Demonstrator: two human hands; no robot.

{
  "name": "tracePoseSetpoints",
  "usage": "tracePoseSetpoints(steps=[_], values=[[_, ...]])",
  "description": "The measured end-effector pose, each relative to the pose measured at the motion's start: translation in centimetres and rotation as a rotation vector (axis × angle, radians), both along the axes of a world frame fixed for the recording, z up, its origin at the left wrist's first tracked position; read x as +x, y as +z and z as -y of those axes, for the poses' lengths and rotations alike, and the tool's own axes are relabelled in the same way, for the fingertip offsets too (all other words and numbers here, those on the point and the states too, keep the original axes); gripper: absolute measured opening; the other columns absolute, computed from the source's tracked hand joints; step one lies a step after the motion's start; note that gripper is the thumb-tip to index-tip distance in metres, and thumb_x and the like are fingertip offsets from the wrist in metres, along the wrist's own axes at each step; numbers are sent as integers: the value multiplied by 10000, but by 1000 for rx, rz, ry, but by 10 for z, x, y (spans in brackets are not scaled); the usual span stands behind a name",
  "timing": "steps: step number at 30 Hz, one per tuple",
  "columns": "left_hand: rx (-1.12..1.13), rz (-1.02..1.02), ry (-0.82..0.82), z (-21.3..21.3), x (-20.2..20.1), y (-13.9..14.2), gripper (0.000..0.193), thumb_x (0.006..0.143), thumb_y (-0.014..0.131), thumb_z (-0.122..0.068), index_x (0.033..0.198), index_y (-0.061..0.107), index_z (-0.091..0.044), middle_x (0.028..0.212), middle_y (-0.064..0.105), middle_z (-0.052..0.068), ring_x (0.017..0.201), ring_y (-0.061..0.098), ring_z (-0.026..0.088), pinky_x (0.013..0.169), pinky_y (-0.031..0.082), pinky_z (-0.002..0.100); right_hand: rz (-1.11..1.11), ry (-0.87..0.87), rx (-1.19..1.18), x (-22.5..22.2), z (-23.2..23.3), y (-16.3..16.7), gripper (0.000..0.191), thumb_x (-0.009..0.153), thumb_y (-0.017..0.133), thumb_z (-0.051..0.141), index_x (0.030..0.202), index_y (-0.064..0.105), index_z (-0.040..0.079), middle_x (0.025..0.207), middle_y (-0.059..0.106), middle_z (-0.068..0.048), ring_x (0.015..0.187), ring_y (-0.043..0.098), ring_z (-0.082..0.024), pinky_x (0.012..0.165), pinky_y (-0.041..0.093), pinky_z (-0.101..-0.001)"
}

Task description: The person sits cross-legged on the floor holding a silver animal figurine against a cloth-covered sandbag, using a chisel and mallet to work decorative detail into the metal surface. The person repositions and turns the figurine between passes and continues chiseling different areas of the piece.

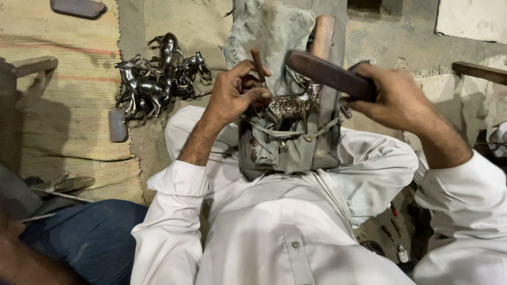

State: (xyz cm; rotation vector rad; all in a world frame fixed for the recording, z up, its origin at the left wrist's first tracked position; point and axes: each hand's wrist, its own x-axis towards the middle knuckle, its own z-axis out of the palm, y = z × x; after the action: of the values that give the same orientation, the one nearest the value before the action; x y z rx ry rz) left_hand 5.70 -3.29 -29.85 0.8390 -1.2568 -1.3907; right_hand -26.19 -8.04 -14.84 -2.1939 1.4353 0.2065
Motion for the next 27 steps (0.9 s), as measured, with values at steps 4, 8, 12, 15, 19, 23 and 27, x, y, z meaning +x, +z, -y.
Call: tracePoseSetpoints(steps=[4, 8, 12, 15, 19, 23, 27], values=[[-47, 76, 33, -2, -1, 2, 238, 980, 707, 27, 1202, 621, 34, 1007, 751, 103, 959, 783, 157, 881, 651, 299, 74, 22, -243, 28, 8, 24, 352, 1004, 747, 217, 1241, 607, -4, 1089, 734, -213, 907, 755, -285, 789, 648, -484], [-76, 148, 84, -7, -3, 7, 212, 971, 737, 5, 1164, 653, 34, 1037, 772, 143, 949, 808, 190, 871, 672, 314, 237, 95, -436, 61, 11, 51, 346, 932, 757, 182, 1204, 598, 40, 1029, 726, -157, 887, 747, -282, 764, 620, -435], [-142, 281, 175, -11, -4, 14, 283, 929, 806, -37, 1152, 645, 30, 1024, 792, 154, 932, 805, 216, 844, 677, 341, -83, 408, -710, 83, 11, 70, 259, 888, 796, 89, 1111, 666, 68, 896, 723, -135, 771, 712, -317, 698, 542, -448], [-157, 225, 188, -14, -6, 18, 304, 930, 757, -13, 1194, 611, 32, 1105, 774, 165, 996, 799, 232, 886, 673, 348, -24, 373, -724, 86, 14, 78, 351, 841, 795, 104, 1157, 657, 41, 882, 693, -150, 761, 691, -338, 700, 529, -447], [-174, 337, 246, -19, -7, 24, 295, 927, 782, -21, 1168, 615, 14, 1019, 799, 149, 936, 814, 217, 798, 656, 324, -200, 444, -725, 84, 13, 78, 255, 883, 777, 75, 1115, 673, 64, 900, 721, -121, 732, 704, -323, 638, 501, -440], [-148, 325, 253, -22, -9, 29, 283, 941, 737, 4, 1199, 621, -2, 1051, 801, 140, 962, 820, 216, 823, 667, 318, -60, 420, -764, 79, 11, 80, 303, 841, 785, 83, 1117, 663, 69, 918, 710, -117, 808, 711, -317, 722, 530, -427], [-258, 408, 296, -25, -10, 31, 296, 937, 774, -16, 1196, 632, -16, 1054, 802, 136, 968, 814, 224, 821, 657, 322, -148, 437, -792, 76, 9, 80, 310, 798, 799, 107, 1081, 676, 81, 904, 720, -111, 785, 706, -316, 651, 510, -425]])
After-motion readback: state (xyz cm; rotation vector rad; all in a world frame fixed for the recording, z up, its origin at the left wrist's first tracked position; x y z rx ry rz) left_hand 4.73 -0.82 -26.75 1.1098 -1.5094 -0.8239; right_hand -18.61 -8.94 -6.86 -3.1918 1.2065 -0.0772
